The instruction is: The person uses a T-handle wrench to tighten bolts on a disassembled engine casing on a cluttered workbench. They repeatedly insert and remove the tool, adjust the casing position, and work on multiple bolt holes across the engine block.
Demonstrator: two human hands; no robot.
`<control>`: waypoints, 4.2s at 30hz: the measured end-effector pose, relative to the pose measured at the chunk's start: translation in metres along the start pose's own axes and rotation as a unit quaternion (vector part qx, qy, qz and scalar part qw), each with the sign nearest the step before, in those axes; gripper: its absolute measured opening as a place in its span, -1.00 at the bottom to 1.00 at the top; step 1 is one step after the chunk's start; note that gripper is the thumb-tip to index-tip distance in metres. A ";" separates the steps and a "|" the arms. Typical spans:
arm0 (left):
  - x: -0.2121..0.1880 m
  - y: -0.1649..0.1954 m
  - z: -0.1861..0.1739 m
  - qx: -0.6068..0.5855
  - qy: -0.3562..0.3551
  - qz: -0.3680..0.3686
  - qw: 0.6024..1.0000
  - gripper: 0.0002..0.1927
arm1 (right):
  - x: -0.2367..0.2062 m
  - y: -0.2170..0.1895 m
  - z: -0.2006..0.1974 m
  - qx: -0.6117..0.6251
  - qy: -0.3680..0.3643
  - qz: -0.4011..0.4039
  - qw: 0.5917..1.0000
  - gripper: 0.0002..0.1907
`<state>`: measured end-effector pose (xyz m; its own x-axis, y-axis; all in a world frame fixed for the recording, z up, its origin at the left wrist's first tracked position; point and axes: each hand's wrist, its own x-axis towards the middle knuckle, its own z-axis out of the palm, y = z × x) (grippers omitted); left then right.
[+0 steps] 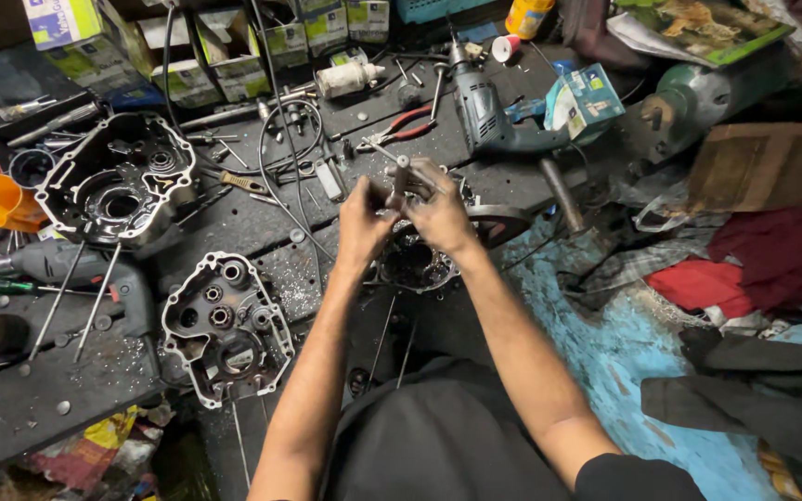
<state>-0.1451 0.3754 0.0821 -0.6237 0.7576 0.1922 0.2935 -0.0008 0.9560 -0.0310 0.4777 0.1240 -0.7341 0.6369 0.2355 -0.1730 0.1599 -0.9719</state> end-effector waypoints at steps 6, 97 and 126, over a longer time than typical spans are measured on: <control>0.001 -0.018 0.003 -0.073 -0.084 0.025 0.993 -0.44 | 0.000 -0.005 0.005 -0.168 0.005 -0.069 0.983 -0.54; -0.057 0.113 0.053 0.107 -0.180 0.357 0.910 -0.43 | -0.135 -0.014 -0.075 -0.209 0.095 -0.093 0.969 -0.74; -0.089 0.186 0.083 0.458 -0.037 0.331 0.824 -0.54 | -0.152 -0.012 -0.063 -0.426 0.152 -0.148 0.880 -0.55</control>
<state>0.0250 0.3624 0.2247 -0.0714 0.8268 0.5580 0.9967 0.0380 0.0711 0.1237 0.4266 0.1000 -0.5083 0.6238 0.5937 0.3227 0.7772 -0.5403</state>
